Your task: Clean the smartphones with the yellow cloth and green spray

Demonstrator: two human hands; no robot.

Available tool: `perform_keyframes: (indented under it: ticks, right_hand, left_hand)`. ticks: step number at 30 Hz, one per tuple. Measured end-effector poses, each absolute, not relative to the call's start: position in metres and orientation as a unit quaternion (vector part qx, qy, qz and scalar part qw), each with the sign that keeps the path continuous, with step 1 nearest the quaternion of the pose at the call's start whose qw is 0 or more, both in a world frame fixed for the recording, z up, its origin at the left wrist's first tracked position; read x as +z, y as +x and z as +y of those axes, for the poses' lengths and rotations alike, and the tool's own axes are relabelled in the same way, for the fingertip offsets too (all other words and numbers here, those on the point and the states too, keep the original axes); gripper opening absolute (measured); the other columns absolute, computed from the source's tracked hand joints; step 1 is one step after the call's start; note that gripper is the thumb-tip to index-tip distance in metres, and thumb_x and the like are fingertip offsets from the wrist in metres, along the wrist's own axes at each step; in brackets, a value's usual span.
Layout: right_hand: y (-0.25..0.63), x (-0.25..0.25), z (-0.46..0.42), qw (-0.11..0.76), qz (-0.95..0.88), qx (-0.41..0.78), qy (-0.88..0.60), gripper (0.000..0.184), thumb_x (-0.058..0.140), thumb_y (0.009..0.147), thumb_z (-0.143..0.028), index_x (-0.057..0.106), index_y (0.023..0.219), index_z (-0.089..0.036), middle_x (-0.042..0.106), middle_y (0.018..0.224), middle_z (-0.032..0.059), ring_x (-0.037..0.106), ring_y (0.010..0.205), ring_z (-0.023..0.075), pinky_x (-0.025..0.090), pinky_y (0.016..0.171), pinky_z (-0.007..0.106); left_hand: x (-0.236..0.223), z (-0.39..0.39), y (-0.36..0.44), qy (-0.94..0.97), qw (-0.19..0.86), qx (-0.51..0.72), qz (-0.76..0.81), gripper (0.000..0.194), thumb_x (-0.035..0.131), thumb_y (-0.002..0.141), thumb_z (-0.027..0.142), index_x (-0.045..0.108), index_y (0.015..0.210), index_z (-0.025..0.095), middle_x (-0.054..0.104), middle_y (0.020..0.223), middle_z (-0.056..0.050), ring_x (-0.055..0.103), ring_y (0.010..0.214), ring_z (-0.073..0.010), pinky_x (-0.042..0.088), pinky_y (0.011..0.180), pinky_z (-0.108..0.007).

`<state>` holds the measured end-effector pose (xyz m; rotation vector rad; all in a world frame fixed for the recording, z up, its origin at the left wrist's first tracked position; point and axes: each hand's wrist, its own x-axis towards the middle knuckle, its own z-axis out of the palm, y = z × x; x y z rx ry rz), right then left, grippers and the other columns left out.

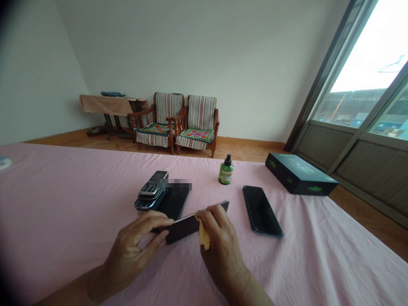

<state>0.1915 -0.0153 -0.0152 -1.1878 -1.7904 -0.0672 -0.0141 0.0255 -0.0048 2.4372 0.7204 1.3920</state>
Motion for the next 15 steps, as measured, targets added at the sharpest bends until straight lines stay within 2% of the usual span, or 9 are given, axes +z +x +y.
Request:
perform_keyframes:
  ticks: [8,15]
  right_hand:
    - [0.225,-0.02,-0.004,0.463,-0.682,-0.071,-0.562,0.027,0.049,0.079,-0.004,0.063,0.095,-0.021,0.06,0.087,0.0042,0.062,0.072,0.0169,0.05,0.061,0.026]
    - [0.211,-0.012,-0.011,0.516,-0.684,-0.041,-0.515,0.035,0.045,0.079,0.0,0.062,0.103,-0.02,0.058,0.095,0.007,0.061,0.084,0.0185,0.053,0.071,0.029]
  left_hand:
    - [-0.004,0.039,-0.027,0.838,0.115,0.459,0.271,0.019,0.056,0.087,0.01,0.065,0.1,0.02,0.066,0.086,-0.005,0.066,0.076,-0.0161,0.054,0.069,-0.025]
    - [-0.008,0.036,-0.027,0.839,0.098,0.464,0.267,0.022,0.057,0.087,0.01,0.065,0.106,0.02,0.067,0.089,-0.005,0.067,0.081,-0.0174,0.055,0.072,-0.026]
